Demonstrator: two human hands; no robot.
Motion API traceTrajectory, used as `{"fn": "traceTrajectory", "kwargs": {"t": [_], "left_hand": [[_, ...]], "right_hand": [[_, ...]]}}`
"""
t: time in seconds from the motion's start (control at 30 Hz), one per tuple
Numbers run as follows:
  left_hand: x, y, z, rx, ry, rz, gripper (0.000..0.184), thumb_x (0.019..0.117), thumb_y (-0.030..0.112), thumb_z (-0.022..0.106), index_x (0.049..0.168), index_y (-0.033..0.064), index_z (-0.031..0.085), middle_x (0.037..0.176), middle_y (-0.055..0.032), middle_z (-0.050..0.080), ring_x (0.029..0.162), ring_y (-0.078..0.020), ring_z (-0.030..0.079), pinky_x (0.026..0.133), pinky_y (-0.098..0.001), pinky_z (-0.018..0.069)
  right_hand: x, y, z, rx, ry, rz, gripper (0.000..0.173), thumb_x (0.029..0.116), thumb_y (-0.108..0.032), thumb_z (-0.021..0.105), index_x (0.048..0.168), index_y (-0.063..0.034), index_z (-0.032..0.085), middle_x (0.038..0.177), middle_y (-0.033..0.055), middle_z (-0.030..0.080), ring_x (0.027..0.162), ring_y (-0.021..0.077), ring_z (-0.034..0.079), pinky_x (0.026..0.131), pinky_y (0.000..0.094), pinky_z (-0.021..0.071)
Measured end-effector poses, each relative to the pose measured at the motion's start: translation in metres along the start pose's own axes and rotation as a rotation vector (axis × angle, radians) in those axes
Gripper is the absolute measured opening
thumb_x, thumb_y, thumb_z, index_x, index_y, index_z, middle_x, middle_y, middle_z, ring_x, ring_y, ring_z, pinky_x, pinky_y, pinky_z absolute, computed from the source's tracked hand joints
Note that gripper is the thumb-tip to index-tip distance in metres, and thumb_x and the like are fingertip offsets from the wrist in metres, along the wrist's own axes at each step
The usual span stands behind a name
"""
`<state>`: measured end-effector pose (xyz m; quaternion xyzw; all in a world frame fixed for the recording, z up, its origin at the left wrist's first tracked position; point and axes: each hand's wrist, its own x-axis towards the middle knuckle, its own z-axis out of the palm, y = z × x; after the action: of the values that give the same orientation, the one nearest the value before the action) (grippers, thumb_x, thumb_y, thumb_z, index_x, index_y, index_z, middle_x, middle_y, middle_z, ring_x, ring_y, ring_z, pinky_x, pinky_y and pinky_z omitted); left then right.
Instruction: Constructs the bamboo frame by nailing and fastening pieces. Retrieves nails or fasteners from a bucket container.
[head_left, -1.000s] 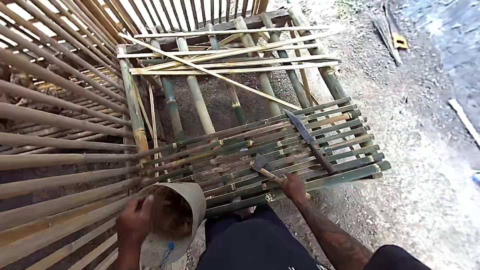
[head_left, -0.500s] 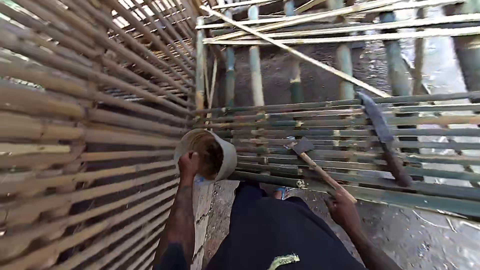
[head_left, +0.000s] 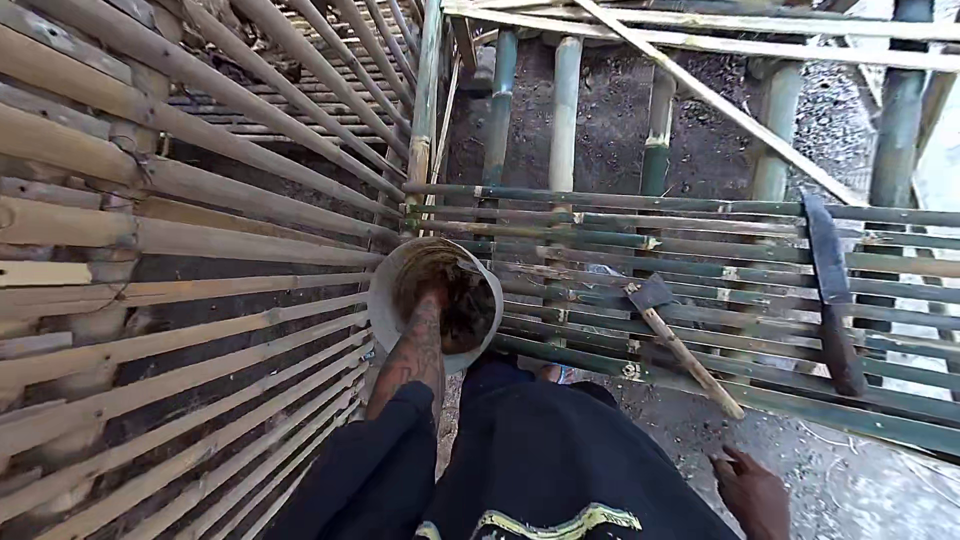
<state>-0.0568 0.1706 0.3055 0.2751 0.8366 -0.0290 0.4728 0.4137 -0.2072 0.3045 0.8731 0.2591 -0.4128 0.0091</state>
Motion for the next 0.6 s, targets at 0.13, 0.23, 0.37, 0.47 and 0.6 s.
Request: {"fn": "traceTrajectory", "kwargs": {"t": [0.13,0.23,0.37,0.47,0.6], "left_hand": [[0.002,-0.005,0.010,0.315,-0.125,0.147,0.040,0.1018,0.027,0.063,0.125,-0.0050,0.066,0.122,-0.0257,0.067,0.111,-0.0360,0.066,0.098,-0.0525,0.0529],[-0.006,0.000,0.017,0.613,-0.196,0.254,0.045,0.1019,0.033,0.061,0.129,-0.0029,0.066,0.133,-0.0277,0.063,0.129,-0.0433,0.057,0.108,-0.0623,0.0436],[-0.002,-0.002,0.029,0.696,-0.191,0.240,0.048,0.1020,0.033,0.058,0.135,-0.0013,0.061,0.137,-0.0263,0.061,0.130,-0.0428,0.058,0.107,-0.0629,0.0460],[-0.005,-0.001,0.034,0.694,-0.121,0.213,0.041,0.1022,0.030,0.055,0.130,0.0006,0.064,0.132,-0.0238,0.065,0.122,-0.0408,0.063,0.098,-0.0613,0.0525],[-0.008,0.006,0.044,0.754,-0.110,0.178,0.040,0.0993,0.027,0.059,0.130,0.0018,0.064,0.133,-0.0224,0.065,0.122,-0.0400,0.064,0.096,-0.0614,0.0535]], "right_hand": [[-0.029,-0.055,0.021,0.100,0.003,0.040,0.041,0.1045,-0.016,0.057,0.141,0.0024,0.058,0.116,0.0300,0.070,0.101,0.0446,0.070,0.093,0.0643,0.0526],[-0.042,-0.099,0.036,0.195,-0.017,0.022,0.040,0.1048,-0.013,0.057,0.140,0.0041,0.058,0.113,0.0297,0.070,0.096,0.0419,0.071,0.090,0.0611,0.0543],[-0.049,-0.138,0.041,0.279,0.004,0.008,0.038,0.1050,-0.012,0.057,0.140,0.0034,0.058,0.108,0.0272,0.071,0.089,0.0359,0.071,0.086,0.0551,0.0564],[-0.050,-0.143,0.039,0.313,0.026,0.006,0.039,0.1048,-0.011,0.057,0.141,0.0028,0.057,0.106,0.0260,0.071,0.086,0.0334,0.071,0.083,0.0527,0.0569],[-0.049,-0.130,0.037,0.367,0.083,0.054,0.037,0.1037,-0.008,0.059,0.139,0.0038,0.059,0.104,0.0260,0.071,0.083,0.0313,0.071,0.079,0.0504,0.0581]]}}
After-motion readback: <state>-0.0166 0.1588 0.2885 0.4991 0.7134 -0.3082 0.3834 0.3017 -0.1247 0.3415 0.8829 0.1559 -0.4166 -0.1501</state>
